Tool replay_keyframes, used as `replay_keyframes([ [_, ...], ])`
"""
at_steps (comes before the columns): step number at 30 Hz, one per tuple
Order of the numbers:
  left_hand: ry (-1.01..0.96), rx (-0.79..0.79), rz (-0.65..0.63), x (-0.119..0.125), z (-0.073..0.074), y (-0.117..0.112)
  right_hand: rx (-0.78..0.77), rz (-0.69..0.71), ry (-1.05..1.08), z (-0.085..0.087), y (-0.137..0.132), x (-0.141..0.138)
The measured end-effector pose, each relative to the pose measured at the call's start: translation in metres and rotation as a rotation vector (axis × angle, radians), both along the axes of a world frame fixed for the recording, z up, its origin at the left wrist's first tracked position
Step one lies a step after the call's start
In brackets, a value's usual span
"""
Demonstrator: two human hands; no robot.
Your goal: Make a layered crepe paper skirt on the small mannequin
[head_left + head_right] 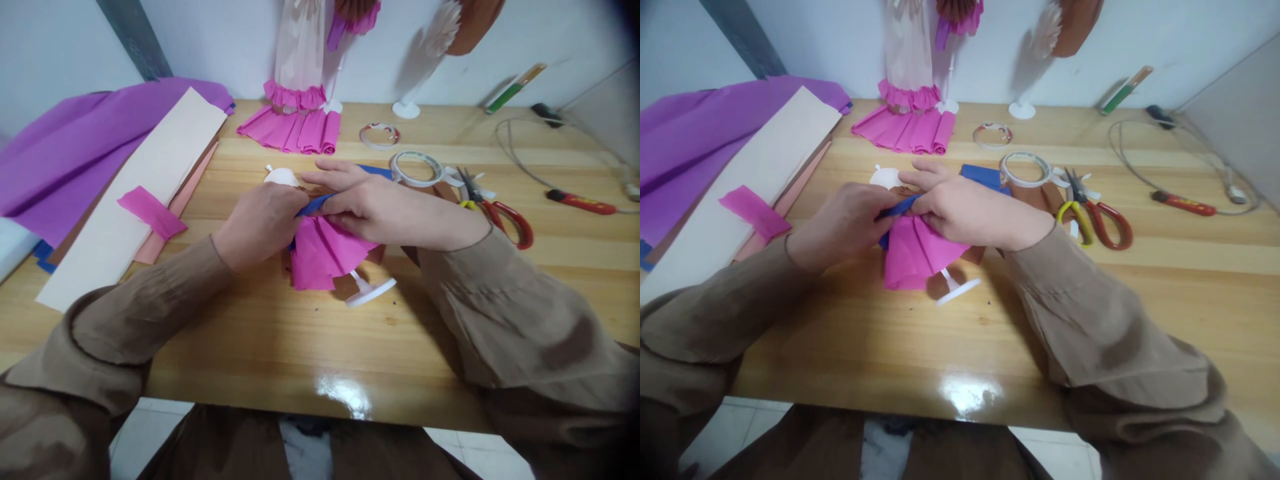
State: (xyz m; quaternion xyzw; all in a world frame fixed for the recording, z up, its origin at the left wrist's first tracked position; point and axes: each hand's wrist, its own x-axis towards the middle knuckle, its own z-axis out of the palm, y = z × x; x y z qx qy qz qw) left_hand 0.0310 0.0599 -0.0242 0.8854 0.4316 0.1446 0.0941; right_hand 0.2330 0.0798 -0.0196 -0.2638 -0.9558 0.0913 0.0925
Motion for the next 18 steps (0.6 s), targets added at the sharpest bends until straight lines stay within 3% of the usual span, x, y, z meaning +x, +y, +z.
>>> replay_keyframes([
  [5,0.088,-0.011,0.026,0.002,0.001,0.001,-0.096,-0.008,0.065,0.003,0.001,0.003],
  [10,0.035,-0.065,-0.015,0.002,0.004,0.000,-0.159,-0.059,0.045,0.005,0.002,0.002],
  [18,0.040,-0.105,-0.002,0.002,0.002,-0.001,-0.130,0.089,0.167,-0.005,0.011,0.011],
])
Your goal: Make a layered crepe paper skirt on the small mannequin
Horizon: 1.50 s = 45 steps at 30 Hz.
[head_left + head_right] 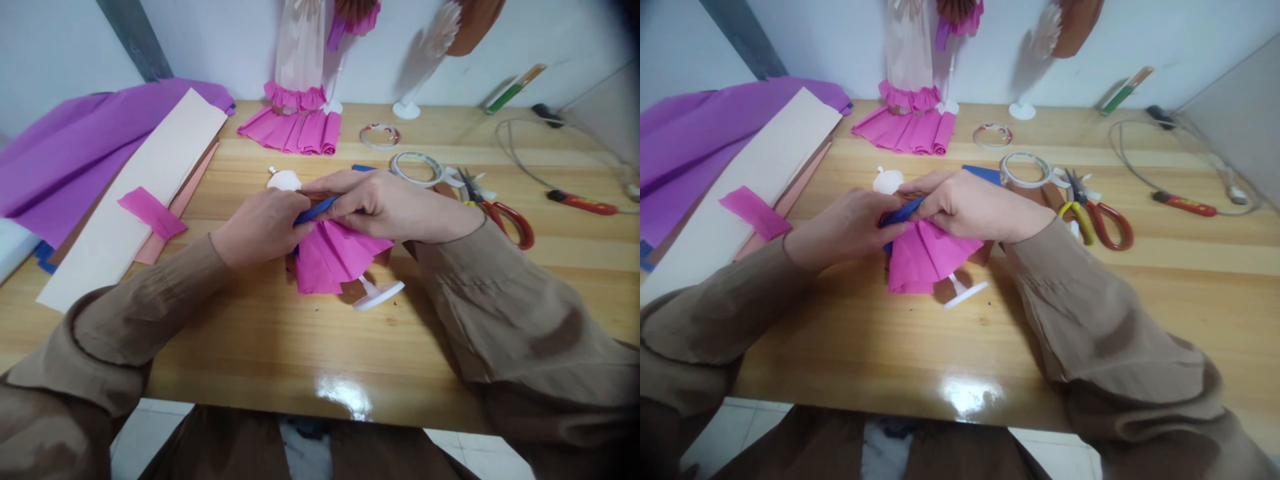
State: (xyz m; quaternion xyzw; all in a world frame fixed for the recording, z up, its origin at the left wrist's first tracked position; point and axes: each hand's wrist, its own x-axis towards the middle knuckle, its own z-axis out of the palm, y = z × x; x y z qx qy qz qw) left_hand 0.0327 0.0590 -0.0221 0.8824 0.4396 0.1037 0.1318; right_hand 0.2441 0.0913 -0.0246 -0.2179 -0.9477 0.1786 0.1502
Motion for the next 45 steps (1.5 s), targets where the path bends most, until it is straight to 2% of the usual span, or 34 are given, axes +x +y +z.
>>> replay_keyframes([
  [5,-0.028,0.017,-0.029,-0.001,0.001,-0.003,-0.141,0.036,0.115,0.007,-0.005,0.003],
  [12,0.092,0.047,-0.035,-0.001,0.002,-0.007,-0.156,-0.126,0.040,0.015,-0.008,0.002],
  [17,0.248,0.007,-0.058,0.004,0.015,-0.018,-0.401,-0.235,0.273,0.021,-0.014,0.001],
  [19,0.312,0.028,-0.069,0.006,0.019,-0.024,-0.395,-0.270,0.302,0.020,-0.013,0.000],
  [24,0.419,0.057,-0.179,0.006,0.020,-0.034,-0.232,-0.174,0.072,0.013,-0.005,-0.001],
  [29,0.442,-0.044,-0.260,0.005,0.030,-0.045,-0.229,-0.376,0.189,0.013,-0.005,-0.003],
  [32,0.343,-0.145,-0.394,0.002,0.043,-0.051,-0.268,-0.443,0.243,0.010,-0.002,-0.007],
  [35,0.181,-0.278,-0.534,-0.005,0.058,-0.045,-0.372,-0.490,0.273,0.007,0.008,-0.014],
  [36,0.108,-0.311,-0.506,-0.008,0.062,-0.039,-0.388,-0.516,0.269,0.007,0.013,-0.017],
  [37,0.030,-0.313,-0.415,-0.011,0.064,-0.031,-0.396,-0.542,0.254,0.007,0.018,-0.021],
  [39,-0.100,-0.151,-0.045,-0.016,0.062,-0.014,-0.416,-0.579,0.205,0.007,0.029,-0.031],
  [40,-0.074,-0.119,0.101,-0.019,0.058,-0.005,-0.455,-0.587,0.164,0.007,0.034,-0.037],
  [41,-0.030,-0.144,0.185,-0.021,0.053,0.003,-0.493,-0.605,0.130,0.007,0.039,-0.043],
  [44,0.042,-0.476,0.259,-0.024,0.036,0.016,-0.508,-0.653,0.053,0.001,0.050,-0.060],
  [45,0.040,-0.540,0.240,-0.023,0.033,0.017,-0.490,-0.665,0.036,-0.002,0.053,-0.064],
])
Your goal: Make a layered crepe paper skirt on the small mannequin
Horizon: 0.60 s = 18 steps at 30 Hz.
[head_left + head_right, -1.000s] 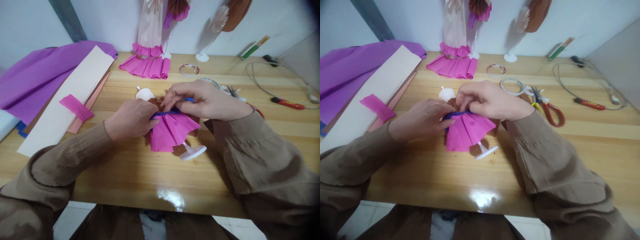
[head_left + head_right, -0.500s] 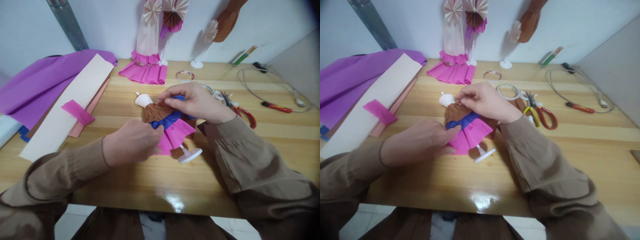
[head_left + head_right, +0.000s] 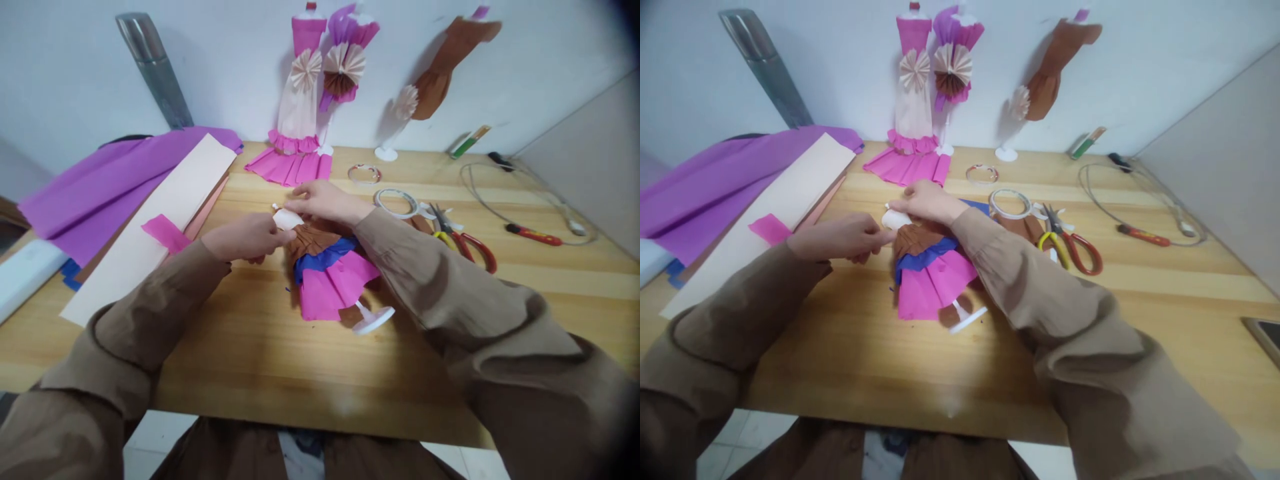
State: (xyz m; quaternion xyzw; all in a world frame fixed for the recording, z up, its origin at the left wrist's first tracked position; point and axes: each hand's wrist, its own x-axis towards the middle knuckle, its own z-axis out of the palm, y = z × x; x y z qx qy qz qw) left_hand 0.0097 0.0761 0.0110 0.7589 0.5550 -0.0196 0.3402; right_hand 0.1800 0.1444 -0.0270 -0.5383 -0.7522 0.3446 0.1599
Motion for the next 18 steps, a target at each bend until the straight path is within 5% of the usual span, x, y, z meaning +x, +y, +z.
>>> replay_keyframes([
  [6,-0.090,0.175,-0.087,0.007,0.021,-0.022,-0.012,0.023,-0.080,-0.011,0.001,-0.006],
  [18,-0.169,0.031,-0.462,0.010,0.039,-0.068,0.204,-0.002,-0.070,0.002,-0.022,-0.018],
])
